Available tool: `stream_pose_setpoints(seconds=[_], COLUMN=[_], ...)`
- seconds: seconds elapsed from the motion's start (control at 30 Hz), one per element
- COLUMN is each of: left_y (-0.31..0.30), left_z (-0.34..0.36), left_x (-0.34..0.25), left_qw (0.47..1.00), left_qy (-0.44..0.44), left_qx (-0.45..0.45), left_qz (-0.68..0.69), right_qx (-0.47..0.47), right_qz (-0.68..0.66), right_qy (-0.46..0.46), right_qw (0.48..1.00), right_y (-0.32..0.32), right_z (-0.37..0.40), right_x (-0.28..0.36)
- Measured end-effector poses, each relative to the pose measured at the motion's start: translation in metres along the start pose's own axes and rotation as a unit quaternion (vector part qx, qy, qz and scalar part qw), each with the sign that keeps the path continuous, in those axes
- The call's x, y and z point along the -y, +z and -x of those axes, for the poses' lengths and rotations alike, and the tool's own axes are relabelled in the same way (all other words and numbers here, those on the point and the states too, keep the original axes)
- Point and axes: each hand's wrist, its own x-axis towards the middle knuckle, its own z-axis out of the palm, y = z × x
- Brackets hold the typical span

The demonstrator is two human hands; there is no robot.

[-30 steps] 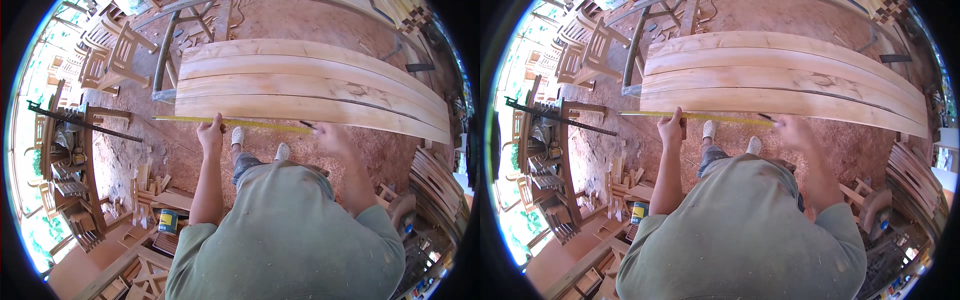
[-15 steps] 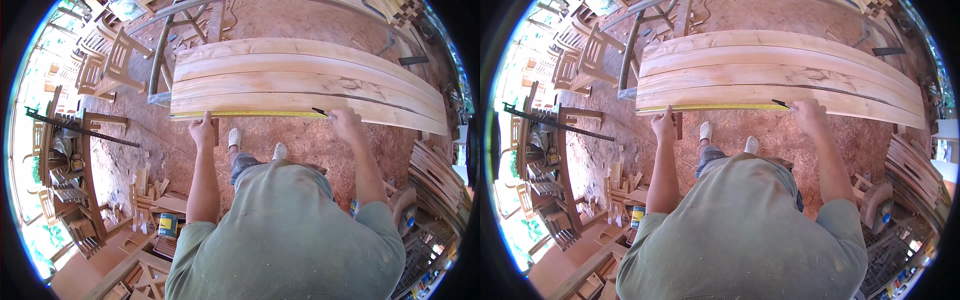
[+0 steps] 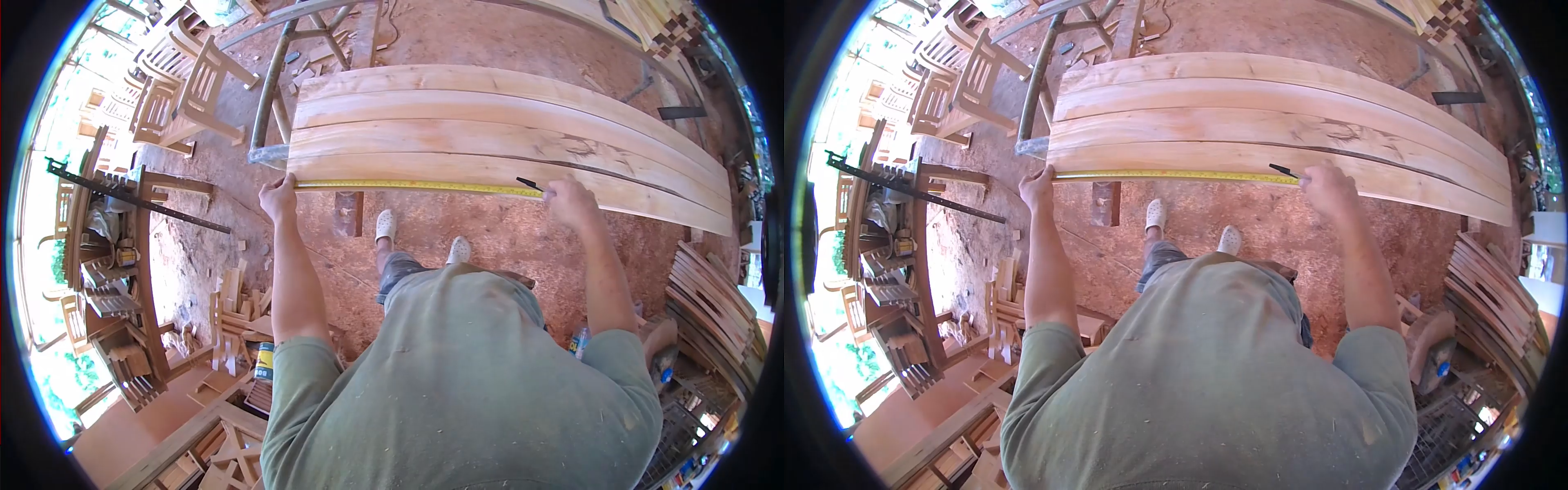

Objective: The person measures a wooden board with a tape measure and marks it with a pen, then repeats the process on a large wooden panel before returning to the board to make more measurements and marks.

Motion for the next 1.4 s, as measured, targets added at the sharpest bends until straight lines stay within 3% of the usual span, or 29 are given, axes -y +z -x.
stream_pose_setpoints(seconds=[0.3,0.37,0.67,1.17,1.4], left_y=[-0.001,-0.006,-0.006,0.002,0.012], left_z=[-0.007,0.002,0.015,0.033,0.052], left_x=[0.015,0.007,0.002,-0.008,-0.013], left_qw=[0.995,0.999,0.975,0.948,0.945], left_qy=[0.045,-0.046,-0.05,-0.152,-0.143], left_qx=[-0.054,-0.015,-0.049,0.044,0.071], left_qz=[-0.067,-0.009,0.21,0.277,0.284], right_qx=[-0.066,-0.06,-0.072,-0.061,-0.048], right_qz=[-0.047,-0.043,-0.035,0.005,0.009], right_qy=[-0.039,-0.039,-0.034,0.005,0.017], right_qw=[0.996,0.997,0.996,0.998,0.999], right_y=[0.007,0.006,0.015,0.009,0.008], right_z=[0.0,0.001,0.004,0.004,-0.001], right_x=[-0.002,-0.002,-0.005,-0.008,-0.008])
